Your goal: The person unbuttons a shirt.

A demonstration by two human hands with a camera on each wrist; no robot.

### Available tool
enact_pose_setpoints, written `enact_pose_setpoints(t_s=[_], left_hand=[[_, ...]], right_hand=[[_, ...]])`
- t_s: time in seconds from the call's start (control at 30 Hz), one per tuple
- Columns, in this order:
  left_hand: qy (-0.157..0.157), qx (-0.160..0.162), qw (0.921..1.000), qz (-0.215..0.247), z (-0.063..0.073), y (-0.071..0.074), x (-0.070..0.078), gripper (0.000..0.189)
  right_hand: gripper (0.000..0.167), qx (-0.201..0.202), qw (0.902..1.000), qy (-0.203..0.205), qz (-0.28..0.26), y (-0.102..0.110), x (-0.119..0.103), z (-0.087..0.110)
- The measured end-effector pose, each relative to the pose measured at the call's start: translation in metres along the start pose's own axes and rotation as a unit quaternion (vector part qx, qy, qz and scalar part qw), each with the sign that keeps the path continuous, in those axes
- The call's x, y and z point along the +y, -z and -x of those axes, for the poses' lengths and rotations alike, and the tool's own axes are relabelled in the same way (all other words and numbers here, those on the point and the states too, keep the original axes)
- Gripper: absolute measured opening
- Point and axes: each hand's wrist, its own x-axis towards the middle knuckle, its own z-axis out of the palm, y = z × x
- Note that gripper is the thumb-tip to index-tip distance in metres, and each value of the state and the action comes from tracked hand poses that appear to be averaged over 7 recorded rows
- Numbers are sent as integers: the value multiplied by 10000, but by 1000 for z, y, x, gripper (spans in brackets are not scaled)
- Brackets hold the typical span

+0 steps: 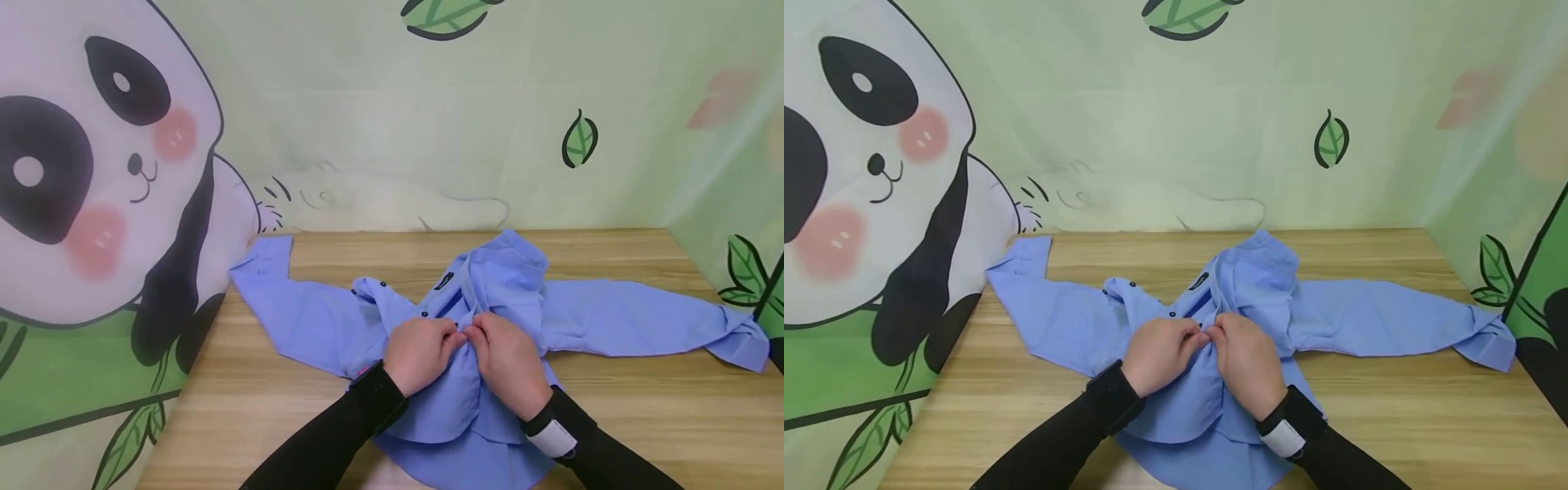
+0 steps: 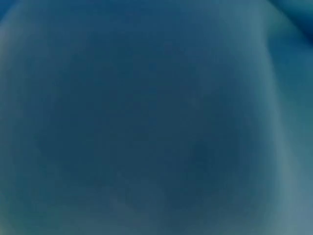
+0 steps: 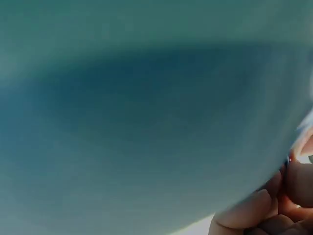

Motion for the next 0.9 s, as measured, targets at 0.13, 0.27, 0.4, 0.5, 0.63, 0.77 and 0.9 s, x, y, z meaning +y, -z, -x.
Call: enact_pose_setpoints(t_s=[0.13,0.27,0.4,0.5,0.63,0.77,0.9], left_hand=[[-299,140,9990,295,1,-2,-6,24],[-599,214,9941,881,3,-4,-12,15],[-626,433,9951,634,1,-4,-12,16],[-508,673,9962,206,-2,-3,-11,20],[-557,681,9950,479,-5,-2,-13,18],[-683,297,9886,1310,-5,-1,-16,14],[-503,-81,9896,1347,-6,0,-15,20]], right_hand=[[22,-1350,9715,-738,-1803,11,10,-5],[25,-2548,8758,-1818,-3675,20,22,-13],[24,-2155,9163,-1380,-3081,17,19,-15],[26,-1253,9786,-580,-1523,11,11,-15],[25,-1758,9511,-900,-2374,12,14,-19],[24,-2616,8651,-1943,-3813,15,25,-24],[21,-2300,9090,-1795,-2975,14,25,-24]])
